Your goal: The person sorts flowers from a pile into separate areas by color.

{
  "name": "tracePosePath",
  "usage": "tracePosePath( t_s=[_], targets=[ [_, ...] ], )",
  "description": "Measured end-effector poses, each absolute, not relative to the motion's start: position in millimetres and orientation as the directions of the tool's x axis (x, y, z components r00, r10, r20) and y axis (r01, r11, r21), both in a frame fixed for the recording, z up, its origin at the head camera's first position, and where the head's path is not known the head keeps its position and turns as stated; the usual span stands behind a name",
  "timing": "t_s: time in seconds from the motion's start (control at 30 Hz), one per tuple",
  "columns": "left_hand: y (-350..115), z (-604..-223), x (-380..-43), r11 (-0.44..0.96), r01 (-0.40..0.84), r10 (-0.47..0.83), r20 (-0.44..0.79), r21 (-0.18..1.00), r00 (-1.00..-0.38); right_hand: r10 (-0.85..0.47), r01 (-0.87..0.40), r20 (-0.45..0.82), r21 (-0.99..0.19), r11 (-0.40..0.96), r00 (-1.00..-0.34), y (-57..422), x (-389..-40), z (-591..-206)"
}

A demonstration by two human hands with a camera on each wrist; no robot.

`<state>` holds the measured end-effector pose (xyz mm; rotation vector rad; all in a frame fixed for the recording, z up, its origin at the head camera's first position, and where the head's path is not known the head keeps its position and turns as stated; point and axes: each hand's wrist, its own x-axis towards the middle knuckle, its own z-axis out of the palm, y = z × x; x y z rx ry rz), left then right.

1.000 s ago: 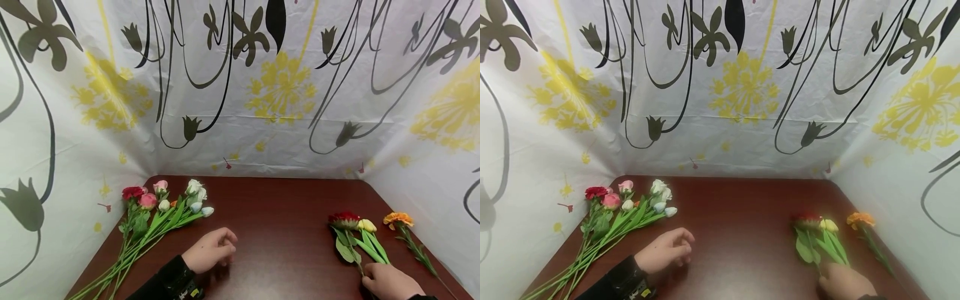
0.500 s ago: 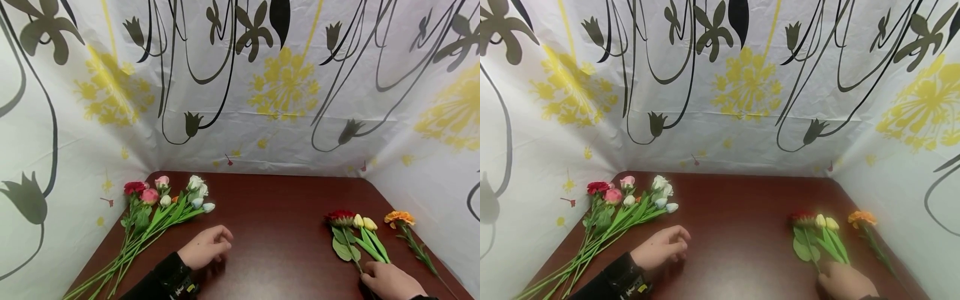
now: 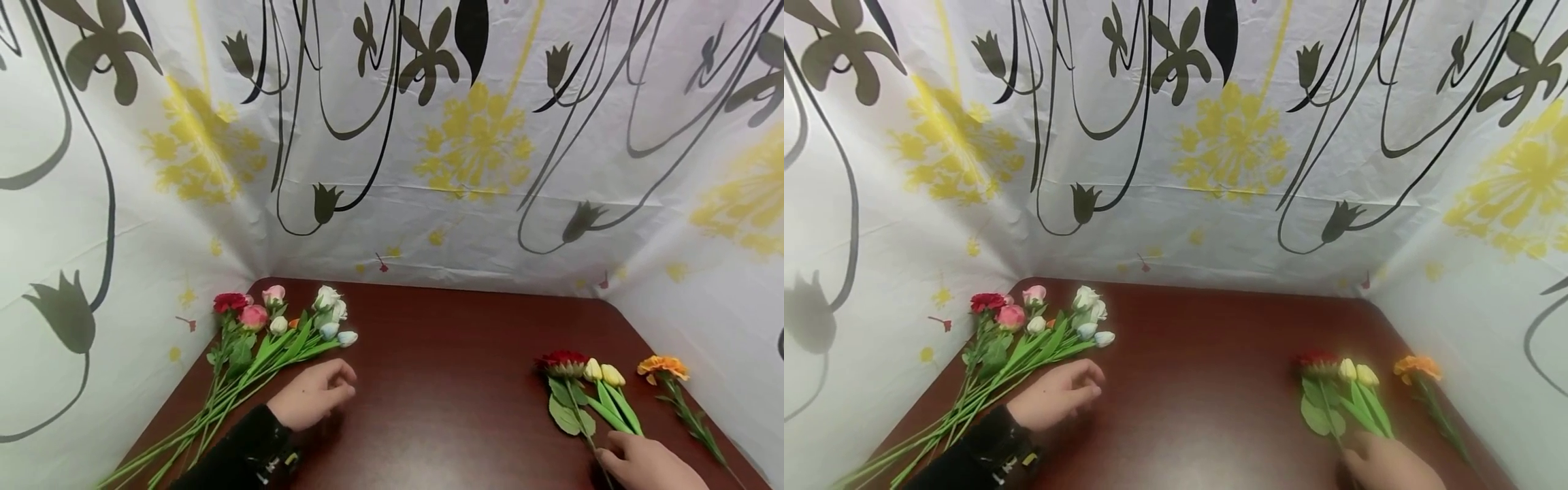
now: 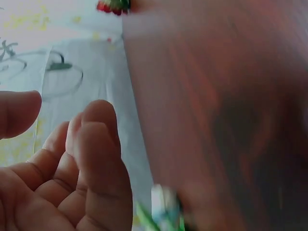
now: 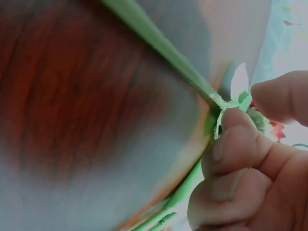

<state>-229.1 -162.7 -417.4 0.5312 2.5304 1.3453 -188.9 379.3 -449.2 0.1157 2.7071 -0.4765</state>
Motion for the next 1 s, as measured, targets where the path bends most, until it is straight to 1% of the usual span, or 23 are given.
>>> tracePosePath(
  t_s=[0.1, 0.23, 0.37, 0.43, 0.53, 0.63, 0.73, 0.8, 1.0],
  targets=[
    [-185, -410, -231, 0.586, 0.209, 0.348, -0.010, 0.783, -0.937, 0.010, 0.154, -0.392, -0.337, 0.929, -0.920, 384, -188, -450],
    [-218, -396, -234, 0.725, 0.198, 0.231, 0.039, 0.660, -0.972, 0.017, 0.168, -0.390, -0.357, 0.919, -0.921, 390, -186, -451],
    [-251, -386, -239, 0.829, 0.180, 0.146, 0.106, 0.530, -0.984, 0.011, 0.162, -0.377, -0.373, 0.914, -0.926, 393, -187, -449],
    [-268, -387, -242, 0.856, 0.160, 0.115, 0.121, 0.491, -0.986, 0.009, 0.160, -0.372, -0.379, 0.911, -0.928, 394, -188, -449],
    [-292, -392, -246, 0.878, 0.105, 0.071, 0.091, 0.467, -0.993, 0.002, 0.154, -0.367, -0.386, 0.910, -0.930, 394, -189, -449],
    [-314, -397, -249, 0.892, 0.026, 0.011, 0.035, 0.452, -0.999, 0.002, 0.154, -0.369, -0.383, 0.911, -0.930, 394, -190, -449],
    [-330, -399, -250, 0.903, -0.030, -0.043, 0.021, 0.428, -0.999, -0.004, 0.148, -0.369, -0.381, 0.913, -0.929, 394, -189, -449],
    [-337, -401, -252, 0.907, -0.042, -0.055, 0.019, 0.418, -0.998, -0.004, 0.147, -0.368, -0.382, 0.912, -0.930, 393, -188, -447],
    [-341, -413, -256, 0.929, -0.016, -0.020, 0.005, 0.370, -1.000, -0.010, 0.145, -0.360, -0.401, 0.905, -0.933, 388, -186, -444]
  ],
)
